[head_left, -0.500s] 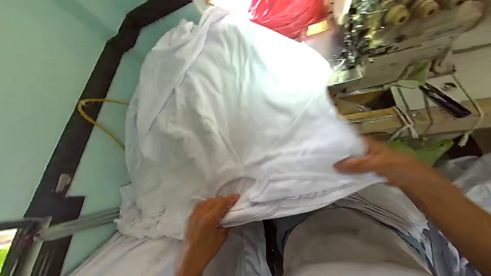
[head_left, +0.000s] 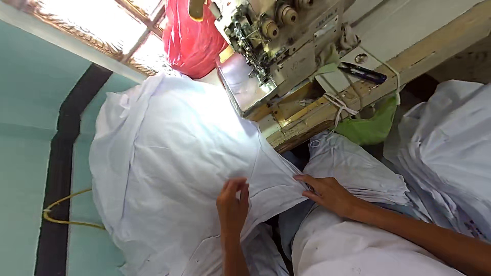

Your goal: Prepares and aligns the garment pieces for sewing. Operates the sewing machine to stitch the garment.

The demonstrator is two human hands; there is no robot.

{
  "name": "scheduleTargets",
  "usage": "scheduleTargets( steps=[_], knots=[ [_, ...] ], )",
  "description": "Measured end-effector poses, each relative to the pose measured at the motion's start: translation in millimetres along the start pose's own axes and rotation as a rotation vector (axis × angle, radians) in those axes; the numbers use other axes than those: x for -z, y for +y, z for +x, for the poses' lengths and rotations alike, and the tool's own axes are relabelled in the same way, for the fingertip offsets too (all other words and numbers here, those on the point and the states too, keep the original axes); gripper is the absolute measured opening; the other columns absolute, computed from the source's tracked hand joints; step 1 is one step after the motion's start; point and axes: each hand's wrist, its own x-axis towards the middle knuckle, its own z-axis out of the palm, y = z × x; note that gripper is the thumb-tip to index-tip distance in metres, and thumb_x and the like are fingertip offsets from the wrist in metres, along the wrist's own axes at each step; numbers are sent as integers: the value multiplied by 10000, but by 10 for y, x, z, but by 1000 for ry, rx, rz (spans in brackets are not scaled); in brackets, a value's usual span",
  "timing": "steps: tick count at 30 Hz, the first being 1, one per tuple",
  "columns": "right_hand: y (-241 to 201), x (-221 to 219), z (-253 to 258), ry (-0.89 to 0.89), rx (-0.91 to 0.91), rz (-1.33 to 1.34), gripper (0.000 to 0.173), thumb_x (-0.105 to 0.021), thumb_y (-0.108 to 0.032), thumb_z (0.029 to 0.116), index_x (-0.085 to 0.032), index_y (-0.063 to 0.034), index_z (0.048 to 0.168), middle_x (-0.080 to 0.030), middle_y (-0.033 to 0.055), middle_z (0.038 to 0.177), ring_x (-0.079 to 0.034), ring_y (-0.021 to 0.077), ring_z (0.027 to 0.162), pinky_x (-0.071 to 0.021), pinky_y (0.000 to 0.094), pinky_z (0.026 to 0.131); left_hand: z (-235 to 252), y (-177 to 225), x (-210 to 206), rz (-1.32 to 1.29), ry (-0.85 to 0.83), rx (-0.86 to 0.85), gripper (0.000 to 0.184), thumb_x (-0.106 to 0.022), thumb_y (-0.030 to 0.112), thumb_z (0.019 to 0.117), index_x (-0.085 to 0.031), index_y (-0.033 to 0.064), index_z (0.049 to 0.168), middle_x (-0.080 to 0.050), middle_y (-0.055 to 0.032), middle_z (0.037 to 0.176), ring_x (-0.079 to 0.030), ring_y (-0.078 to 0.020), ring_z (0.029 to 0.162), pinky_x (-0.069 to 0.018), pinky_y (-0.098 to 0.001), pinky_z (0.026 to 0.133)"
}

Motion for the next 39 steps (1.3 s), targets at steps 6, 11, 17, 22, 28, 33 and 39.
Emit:
scheduleTargets(
  steps=[6,11,17,22,28,33,39],
  knots=[
    [-170,90,25,-76,-172,87,354,-627,-171,1000,-640,43,1282,-698,208,894,-675,347,777,-531,503,761,783,270,-404,-59,181,172,250,-705,156,958,-679,-91,978,-665,-216,939,-671,-278,765,-569,-428,718],
    [-140,86,47,-118,-193,119,373,-623,-172,1002,-610,16,1323,-689,201,871,-666,340,757,-530,496,737,839,413,-582,135,99,184,272,-765,175,896,-697,-84,943,-662,-249,943,-664,-394,825,-521,-562,742],
    [-140,65,75,-130,-160,67,361,-613,-177,1006,-621,19,1309,-696,213,889,-677,366,784,-525,522,750,795,300,-468,-91,117,300,88,-664,4,921,-709,-71,931,-679,-178,935,-655,-241,819,-541,-406,766],
    [-286,98,531,238,174,-251,356,-627,-300,998,-712,17,1138,-715,217,1080,-699,400,1029,-549,554,910,646,97,-300,-725,319,323,109,-549,-59,905,-627,16,897,-634,57,730,-629,0,670,-563,-194,681],
    [-599,-197,1704,569,452,-394,378,-827,-229,764,-704,-36,1066,-698,163,1059,-681,351,918,-527,533,795,481,147,64,-547,532,106,91,-543,-16,873,-618,-66,886,-647,-32,944,-634,19,863,-542,-138,754],
    [-548,-364,1879,415,404,-345,100,-774,-6,781,-695,22,835,-661,175,718,-680,355,667,-519,506,614,310,65,440,-622,740,159,130,-388,-8,997,-512,30,1008,-607,101,893,-617,72,797,-529,-130,712],
    [-1038,325,1415,434,423,-186,134,-728,53,757,-612,-7,729,-573,121,640,-589,267,545,-439,417,456,241,82,406,-960,745,197,241,-293,50,1075,-519,130,1049,-640,146,840,-656,47,788,-569,-157,744]
  ],
)
